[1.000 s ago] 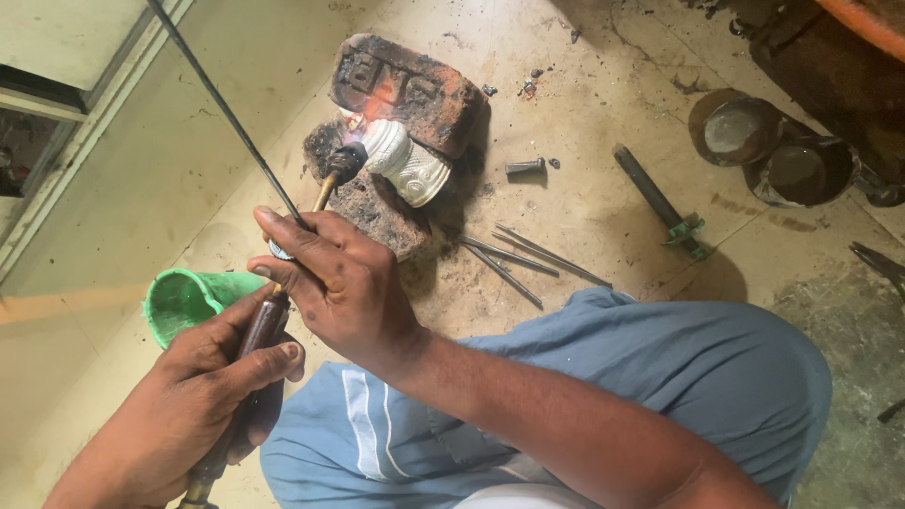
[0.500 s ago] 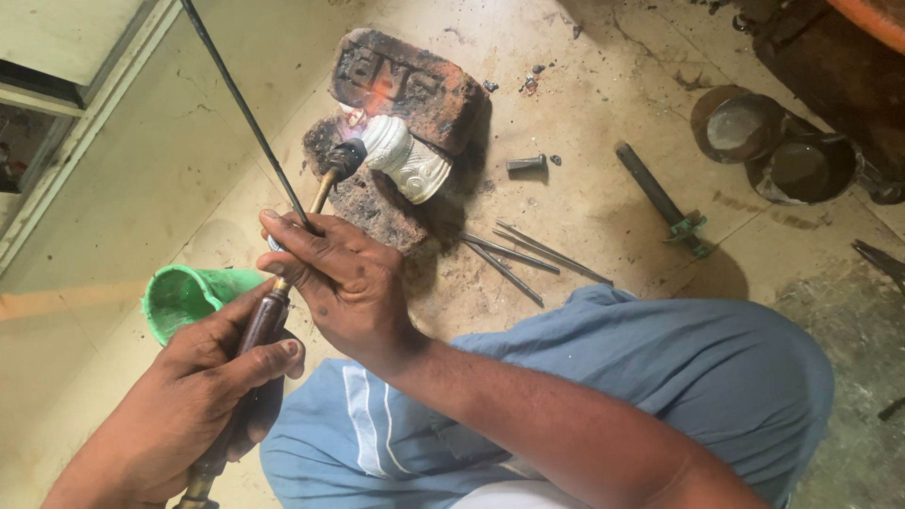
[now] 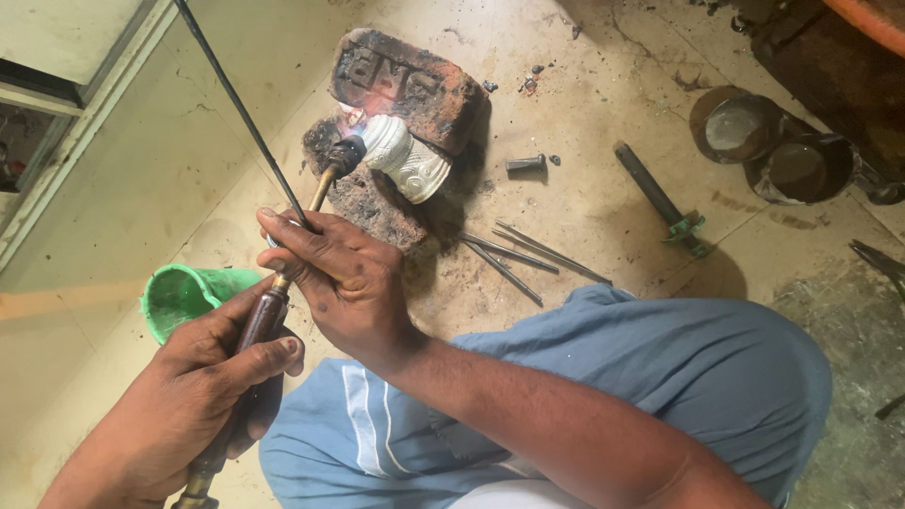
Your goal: The person sits on the floor and uses a blowtorch to heat a small metal object placed on bricks. They repeatedly apply a thin metal rod to the heated area, likely soldering or brazing, while adjusting the flame and object position.
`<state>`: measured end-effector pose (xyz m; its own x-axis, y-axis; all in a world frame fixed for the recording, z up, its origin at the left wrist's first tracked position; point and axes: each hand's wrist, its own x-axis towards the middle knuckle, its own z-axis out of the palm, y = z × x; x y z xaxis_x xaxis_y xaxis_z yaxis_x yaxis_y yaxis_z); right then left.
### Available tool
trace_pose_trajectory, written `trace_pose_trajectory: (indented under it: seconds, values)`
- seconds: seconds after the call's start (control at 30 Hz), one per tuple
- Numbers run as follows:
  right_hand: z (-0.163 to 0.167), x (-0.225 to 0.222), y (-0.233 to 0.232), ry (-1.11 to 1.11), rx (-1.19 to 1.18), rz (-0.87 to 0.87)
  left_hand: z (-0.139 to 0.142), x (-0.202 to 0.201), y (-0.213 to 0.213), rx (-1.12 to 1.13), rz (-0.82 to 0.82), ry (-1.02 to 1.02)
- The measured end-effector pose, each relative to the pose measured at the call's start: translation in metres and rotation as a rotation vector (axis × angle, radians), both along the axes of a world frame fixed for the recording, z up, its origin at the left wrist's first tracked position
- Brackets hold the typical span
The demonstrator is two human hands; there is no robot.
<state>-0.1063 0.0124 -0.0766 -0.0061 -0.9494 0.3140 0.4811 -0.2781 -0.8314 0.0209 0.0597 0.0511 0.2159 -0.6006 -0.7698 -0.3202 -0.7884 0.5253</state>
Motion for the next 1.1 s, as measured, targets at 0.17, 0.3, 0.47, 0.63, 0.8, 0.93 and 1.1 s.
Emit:
trace_pose_trajectory:
  seconds: [0.17, 0.3, 0.47, 0.63, 0.8, 0.93, 1.1]
  values:
    - [0.006, 0.011, 0.007, 0.01, -0.015, -0.019, 0.008, 0.009, 0.004, 0.045, -0.001, -0.049]
    - [0.004, 0.016, 0.005, -0.007, 0.004, -0.009, 0.007, 0.011, 0.002, 0.07, -0.005, -0.075]
    - [-0.002, 0.017, -0.001, 0.046, -0.039, -0.071, 0.003, 0.011, -0.004, 0.037, -0.022, -0.057]
    - [-0.001, 0.01, -0.006, 0.074, -0.035, -0.085, -0.001, 0.007, -0.01, 0.04, -0.014, -0.036]
    - [0.004, -0.001, -0.015, 0.106, -0.092, -0.152, -0.005, 0.002, -0.015, 0.035, -0.004, -0.03]
    - [-0.008, -0.021, -0.032, 0.173, -0.108, -0.234, -0.008, -0.006, -0.019, 0.053, 0.038, -0.063]
    - [-0.051, -0.098, -0.085, 0.433, 0.032, -0.171, -0.014, -0.016, -0.027, 0.06, 0.022, -0.093]
